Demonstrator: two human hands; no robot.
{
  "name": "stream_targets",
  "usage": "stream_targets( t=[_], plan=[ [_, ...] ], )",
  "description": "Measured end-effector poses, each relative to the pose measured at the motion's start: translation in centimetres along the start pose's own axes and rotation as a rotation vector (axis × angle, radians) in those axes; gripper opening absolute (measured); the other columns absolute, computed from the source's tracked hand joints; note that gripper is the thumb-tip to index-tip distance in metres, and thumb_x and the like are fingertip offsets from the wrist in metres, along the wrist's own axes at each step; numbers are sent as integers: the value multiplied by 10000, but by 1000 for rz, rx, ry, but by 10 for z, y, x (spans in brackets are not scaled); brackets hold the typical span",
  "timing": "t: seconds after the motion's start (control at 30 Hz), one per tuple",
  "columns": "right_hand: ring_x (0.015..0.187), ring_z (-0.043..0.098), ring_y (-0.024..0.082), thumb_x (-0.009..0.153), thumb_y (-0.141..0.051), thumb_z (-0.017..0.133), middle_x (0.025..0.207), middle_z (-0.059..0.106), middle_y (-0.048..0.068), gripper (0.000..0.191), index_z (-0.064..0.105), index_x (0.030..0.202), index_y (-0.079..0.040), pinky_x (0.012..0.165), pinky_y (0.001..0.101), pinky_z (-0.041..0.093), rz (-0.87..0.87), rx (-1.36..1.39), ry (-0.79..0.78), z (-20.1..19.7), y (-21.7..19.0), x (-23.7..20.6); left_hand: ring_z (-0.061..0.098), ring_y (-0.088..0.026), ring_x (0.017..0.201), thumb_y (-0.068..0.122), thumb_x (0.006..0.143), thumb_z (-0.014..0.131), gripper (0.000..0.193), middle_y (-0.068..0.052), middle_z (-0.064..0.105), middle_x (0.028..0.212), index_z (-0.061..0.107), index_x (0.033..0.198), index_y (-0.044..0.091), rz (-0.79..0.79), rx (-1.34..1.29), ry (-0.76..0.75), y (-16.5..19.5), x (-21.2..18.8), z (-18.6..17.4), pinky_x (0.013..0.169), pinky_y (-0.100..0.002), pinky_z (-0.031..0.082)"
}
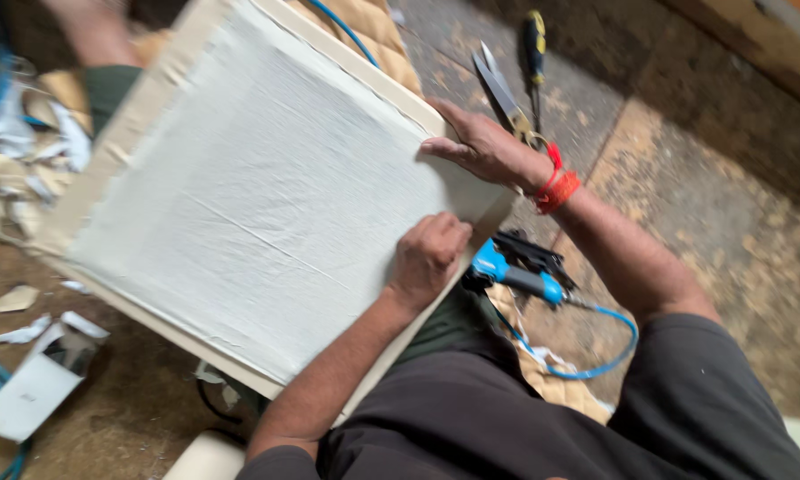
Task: The person secures a white fabric cover onto a rectangular cushion using a pneumatic staple gun. They fold and smooth the fabric edges, then drive staples along the perimeter to attach the fabric to the cushion base.
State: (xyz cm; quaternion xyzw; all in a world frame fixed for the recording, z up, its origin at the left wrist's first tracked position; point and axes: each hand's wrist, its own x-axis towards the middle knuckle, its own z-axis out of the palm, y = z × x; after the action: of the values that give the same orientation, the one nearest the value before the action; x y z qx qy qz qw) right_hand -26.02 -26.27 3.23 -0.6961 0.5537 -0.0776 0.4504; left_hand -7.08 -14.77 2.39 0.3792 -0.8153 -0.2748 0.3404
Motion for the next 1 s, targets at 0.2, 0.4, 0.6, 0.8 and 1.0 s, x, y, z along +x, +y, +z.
stream_targets(
  t=[0.2, 0.4, 0.6, 0.8, 1.0],
  plan=[
    [1340, 566, 253, 893, -455, 754, 1470, 583, 197, 907, 362, 1610, -59, 1100, 380, 494, -50, 267, -121, -10, 45, -49, 637, -244, 785, 57, 945, 730, 67, -82, 630, 904, 699, 996, 27, -32, -64, -20, 5, -4, 2, 680, -379, 538],
    [1401, 477, 193, 806, -363, 860, 1527, 529, 121, 998, 354, 1604, -42, 1173, 374, 423, 76, 474, -85, 2, 64, -84, 630, -222, 768, 62, 928, 727, 124, -68, 612, 869, 711, 1040, 13, -34, -55, -31, 10, -5, 3, 662, -357, 528],
    [1394, 483, 179, 799, -291, 881, 1520, 532, 113, 1006, 339, 1603, -25, 1170, 358, 429, 10, 527, -135, -2, 58, -71, 622, -275, 778, 31, 943, 708, 114, -106, 574, 842, 616, 877, 18, -75, -65, 56, 14, 1, 6, 686, -395, 518],
    [1230, 612, 183, 906, -455, 779, 1337, 608, 82, 856, 399, 1554, -46, 1043, 350, 544, 8, 582, 331, 38, 93, -110, 622, -241, 774, 42, 965, 730, 99, -93, 585, 877, 643, 942, 1, -83, -27, -14, 12, -6, 13, 678, -365, 540],
    [1004, 615, 306, 789, -470, 839, 1120, 625, 140, 687, 503, 1247, -82, 871, 432, 522, -85, -274, 502, 118, 101, -212, 641, -224, 896, 91, 866, 765, 295, -97, 622, 1046, 688, 1130, -16, -76, 16, 87, 13, -1, 20, 760, -322, 582]
  ],
)
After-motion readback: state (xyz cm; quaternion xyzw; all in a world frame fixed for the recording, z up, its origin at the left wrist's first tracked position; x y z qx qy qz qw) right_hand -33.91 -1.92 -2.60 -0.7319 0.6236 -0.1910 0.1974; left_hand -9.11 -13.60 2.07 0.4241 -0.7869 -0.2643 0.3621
